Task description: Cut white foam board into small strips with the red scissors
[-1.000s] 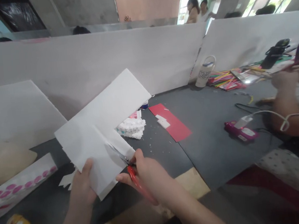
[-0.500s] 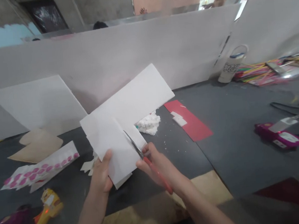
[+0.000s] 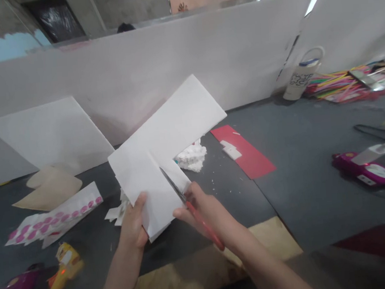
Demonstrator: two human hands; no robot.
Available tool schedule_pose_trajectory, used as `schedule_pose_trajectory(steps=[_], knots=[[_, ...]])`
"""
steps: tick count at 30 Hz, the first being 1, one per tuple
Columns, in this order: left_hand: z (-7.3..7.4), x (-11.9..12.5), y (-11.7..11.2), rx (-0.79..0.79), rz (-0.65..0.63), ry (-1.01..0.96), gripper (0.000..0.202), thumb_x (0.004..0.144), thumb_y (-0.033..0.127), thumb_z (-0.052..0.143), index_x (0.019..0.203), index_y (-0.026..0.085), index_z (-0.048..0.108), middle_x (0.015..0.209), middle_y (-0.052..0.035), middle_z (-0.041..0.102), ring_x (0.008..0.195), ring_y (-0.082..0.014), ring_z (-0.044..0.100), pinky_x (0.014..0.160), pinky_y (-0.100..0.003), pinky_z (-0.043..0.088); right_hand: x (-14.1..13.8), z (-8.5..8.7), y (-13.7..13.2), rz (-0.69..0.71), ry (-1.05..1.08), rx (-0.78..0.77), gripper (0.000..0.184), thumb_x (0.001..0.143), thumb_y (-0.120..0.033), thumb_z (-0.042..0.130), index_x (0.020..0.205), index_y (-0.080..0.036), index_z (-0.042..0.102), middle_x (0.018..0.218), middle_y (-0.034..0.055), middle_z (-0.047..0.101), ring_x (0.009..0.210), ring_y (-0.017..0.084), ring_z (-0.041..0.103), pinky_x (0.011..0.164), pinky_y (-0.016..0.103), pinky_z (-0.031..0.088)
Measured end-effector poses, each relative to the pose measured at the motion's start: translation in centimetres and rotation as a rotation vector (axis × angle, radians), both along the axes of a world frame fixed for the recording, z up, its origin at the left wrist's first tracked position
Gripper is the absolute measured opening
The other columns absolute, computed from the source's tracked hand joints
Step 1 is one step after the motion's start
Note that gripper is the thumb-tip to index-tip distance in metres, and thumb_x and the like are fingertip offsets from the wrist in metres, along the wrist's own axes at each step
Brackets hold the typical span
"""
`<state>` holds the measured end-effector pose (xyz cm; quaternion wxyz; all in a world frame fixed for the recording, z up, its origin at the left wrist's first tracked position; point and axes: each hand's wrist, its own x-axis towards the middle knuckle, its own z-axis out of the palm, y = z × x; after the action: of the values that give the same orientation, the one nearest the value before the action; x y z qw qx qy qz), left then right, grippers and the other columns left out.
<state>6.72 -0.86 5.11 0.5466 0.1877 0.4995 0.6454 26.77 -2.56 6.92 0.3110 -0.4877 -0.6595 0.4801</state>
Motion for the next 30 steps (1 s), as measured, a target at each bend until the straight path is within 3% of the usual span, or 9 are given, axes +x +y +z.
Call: schedule_pose_trajectory(steps=[7, 13, 15, 23, 30], knots=[[0.2, 0.4, -0.1, 0.001, 0.007, 0.005, 0.052, 0.067, 0.028, 0.087, 0.115, 0.017, 0.069, 0.1, -0.0093, 0.079, 0.087, -0.0246, 0.075, 0.088, -0.037, 0.06, -0.2, -0.2, -0.2, -0.042, -0.028, -0.075, 0.025, 0.09, -0.046, 0.054, 0.096, -0.027, 0.038, 0.064, -0.0065, 0.055, 0.052, 0.013, 0.052, 0.053, 0.024, 0.04], [0.0, 0.4, 0.1, -0.031, 0.029, 0.01, 0.041, 0.071, 0.029, 0.084, 0.108, 0.018, 0.071, 0.101, -0.0081, 0.079, 0.085, -0.0221, 0.075, 0.087, -0.035, 0.06, 1.1, 0.8, -0.4, 0.128, -0.016, -0.059, 0.029, 0.095, -0.048, 0.052, 0.104, -0.026, 0.036, 0.076, -0.0043, 0.058, 0.058, 0.013, 0.056, 0.058, 0.025, 0.045], [-0.1, 0.5, 0.1, -0.029, 0.033, 0.026, 0.04, 0.071, 0.029, 0.085, 0.107, 0.019, 0.071, 0.101, -0.0078, 0.079, 0.086, -0.0218, 0.075, 0.087, -0.034, 0.06, 1.1, 1.0, -0.4, 0.129, -0.021, -0.059, 0.027, 0.096, -0.047, 0.05, 0.105, -0.026, 0.034, 0.077, -0.0043, 0.056, 0.058, 0.013, 0.055, 0.057, 0.024, 0.044], [0.3, 0.5, -0.1, 0.028, 0.006, -0.011, 0.044, 0.063, 0.034, 0.09, 0.1, 0.019, 0.072, 0.099, -0.0059, 0.079, 0.088, -0.0212, 0.074, 0.088, -0.034, 0.059, 0.3, -0.5, -0.1, 0.029, 0.066, -0.056, 0.028, 0.093, -0.048, 0.054, 0.097, -0.027, 0.036, 0.062, -0.0098, 0.048, 0.044, 0.008, 0.044, 0.046, 0.02, 0.034], [0.4, 0.0, -0.3, 0.027, 0.046, 0.019, 0.048, 0.069, 0.032, 0.087, 0.112, 0.019, 0.07, 0.108, -0.0081, 0.078, 0.092, -0.0219, 0.074, 0.091, -0.034, 0.058, 0.1, -1.2, 0.0, 0.044, 0.102, -0.115, 0.017, 0.093, -0.039, 0.049, 0.095, -0.027, 0.036, 0.06, -0.0112, 0.047, 0.04, 0.008, 0.045, 0.042, 0.018, 0.036]])
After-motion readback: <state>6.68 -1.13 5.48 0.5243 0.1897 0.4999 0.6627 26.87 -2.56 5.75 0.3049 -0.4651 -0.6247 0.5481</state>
